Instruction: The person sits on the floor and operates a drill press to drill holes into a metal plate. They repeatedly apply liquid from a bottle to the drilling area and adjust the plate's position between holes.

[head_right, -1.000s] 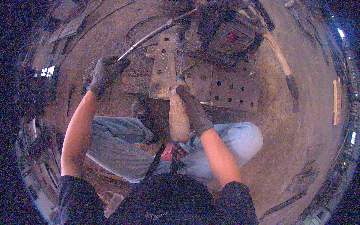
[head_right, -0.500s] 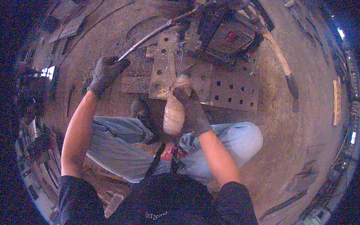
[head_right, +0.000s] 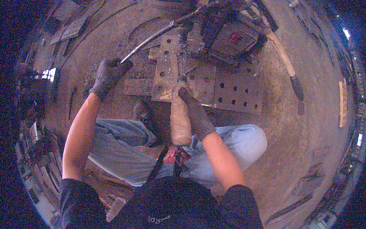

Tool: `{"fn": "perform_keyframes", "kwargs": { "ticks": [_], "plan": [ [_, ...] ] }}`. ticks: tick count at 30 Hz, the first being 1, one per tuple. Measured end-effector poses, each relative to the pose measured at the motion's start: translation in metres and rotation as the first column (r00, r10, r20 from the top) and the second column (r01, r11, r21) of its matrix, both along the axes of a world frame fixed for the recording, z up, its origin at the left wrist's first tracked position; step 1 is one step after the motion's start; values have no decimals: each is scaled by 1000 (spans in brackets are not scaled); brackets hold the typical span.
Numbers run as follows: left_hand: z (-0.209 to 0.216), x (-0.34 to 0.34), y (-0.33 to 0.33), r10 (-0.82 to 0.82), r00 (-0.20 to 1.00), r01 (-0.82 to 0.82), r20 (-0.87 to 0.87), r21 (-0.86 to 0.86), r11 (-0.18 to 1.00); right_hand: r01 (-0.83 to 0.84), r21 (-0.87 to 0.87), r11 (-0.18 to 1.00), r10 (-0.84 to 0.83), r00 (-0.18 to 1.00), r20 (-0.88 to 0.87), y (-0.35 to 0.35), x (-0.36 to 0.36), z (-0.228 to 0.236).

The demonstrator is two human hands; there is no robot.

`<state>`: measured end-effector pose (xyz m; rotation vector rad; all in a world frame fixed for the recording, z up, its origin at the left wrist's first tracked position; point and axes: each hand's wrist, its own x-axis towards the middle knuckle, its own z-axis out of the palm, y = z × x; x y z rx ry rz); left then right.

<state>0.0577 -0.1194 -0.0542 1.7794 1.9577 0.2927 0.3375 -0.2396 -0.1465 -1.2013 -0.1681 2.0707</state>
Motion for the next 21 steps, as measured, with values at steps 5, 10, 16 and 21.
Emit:
{"fn": "perform_keyframes", "kwargs": {
  "ticks": [5, 10, 16, 21],
  "plan": [
    [-7, -4, 2, -25, 999, 24, 21, 21, 999, -7, 13, 1000, 7, 1000, -8, 0, 1, 4],
    [-11, -6, 2, -16, 999, 15, 39, 45, 999, 15, -3, 1000, -16, 1000, -22, 1, 0, 8],
    [-13, -7, 3, -38, 999, 38, 5, 38, 999, 14, -14, 1000, -14, 998, 55, 2, 2, 0],
    [-14, -6, 3, -48, 998, 50, -26, 46, 998, 34, -13, 999, -34, 999, -4, 1, 1, -1]
  ]
}}
